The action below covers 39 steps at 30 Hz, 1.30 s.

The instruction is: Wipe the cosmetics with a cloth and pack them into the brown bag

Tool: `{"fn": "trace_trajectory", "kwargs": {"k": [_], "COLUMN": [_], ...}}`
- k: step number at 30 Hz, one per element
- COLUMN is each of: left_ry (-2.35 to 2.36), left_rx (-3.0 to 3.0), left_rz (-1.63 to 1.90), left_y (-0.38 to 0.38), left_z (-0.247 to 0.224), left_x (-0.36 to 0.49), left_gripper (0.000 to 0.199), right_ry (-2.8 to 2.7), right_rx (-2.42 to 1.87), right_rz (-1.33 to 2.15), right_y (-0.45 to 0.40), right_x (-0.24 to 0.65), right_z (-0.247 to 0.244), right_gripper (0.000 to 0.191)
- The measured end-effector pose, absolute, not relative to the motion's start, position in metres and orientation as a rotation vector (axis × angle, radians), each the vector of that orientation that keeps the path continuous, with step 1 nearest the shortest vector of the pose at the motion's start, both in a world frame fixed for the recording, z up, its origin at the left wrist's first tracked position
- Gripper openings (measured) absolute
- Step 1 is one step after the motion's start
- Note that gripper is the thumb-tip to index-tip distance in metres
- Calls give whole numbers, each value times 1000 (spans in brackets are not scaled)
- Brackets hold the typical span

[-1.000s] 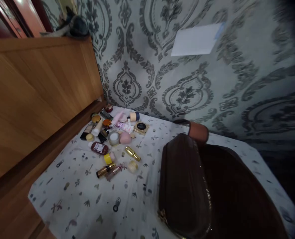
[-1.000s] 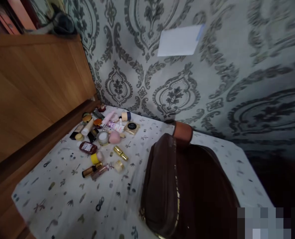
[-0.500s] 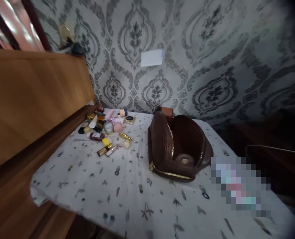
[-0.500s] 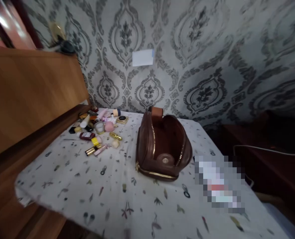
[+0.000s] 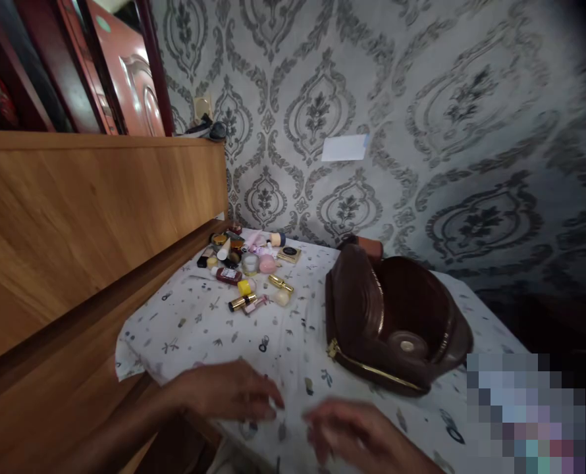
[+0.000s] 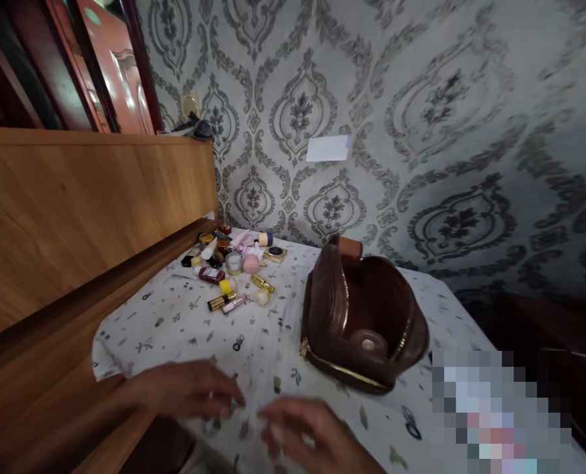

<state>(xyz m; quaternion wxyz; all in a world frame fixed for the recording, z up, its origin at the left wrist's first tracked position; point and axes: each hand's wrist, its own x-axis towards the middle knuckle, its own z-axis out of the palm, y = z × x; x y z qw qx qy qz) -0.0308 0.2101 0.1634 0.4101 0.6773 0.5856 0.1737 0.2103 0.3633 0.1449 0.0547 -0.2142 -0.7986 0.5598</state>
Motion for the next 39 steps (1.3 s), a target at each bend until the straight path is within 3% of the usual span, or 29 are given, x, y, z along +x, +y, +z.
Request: {"fn": "trace_trajectory", "kwargs": {"k": [5,9,12,29,34,39], "left_ry": [2174,2752,2920,2903,2806,2641], "left_rx": [1689,1344,1204,1161,1072,1005], "left_rz": [456,372,268,312,561,1039], "left_y": [263,277,279,283,294,301], "left_z": [191,181,167,126,138,172], "left_x": [-102,-177,-216,-261,-264,-273], "left_gripper": [27,27,31,32,32,33], "right_ry": [-1848,-1533,-1466,-1456,-1480,-1481], "right_rx": [-554,-640,-664,-684,-680,-690], "right_rz": [1875,1857,1762,1673,1664,1663], "right_y": [392,405,416,432,433,433], "right_x": [99,54,40,37,38,38], "right_z": [151,133,116,86,87,87], "right_gripper": [44,43,43,40,45,45]}}
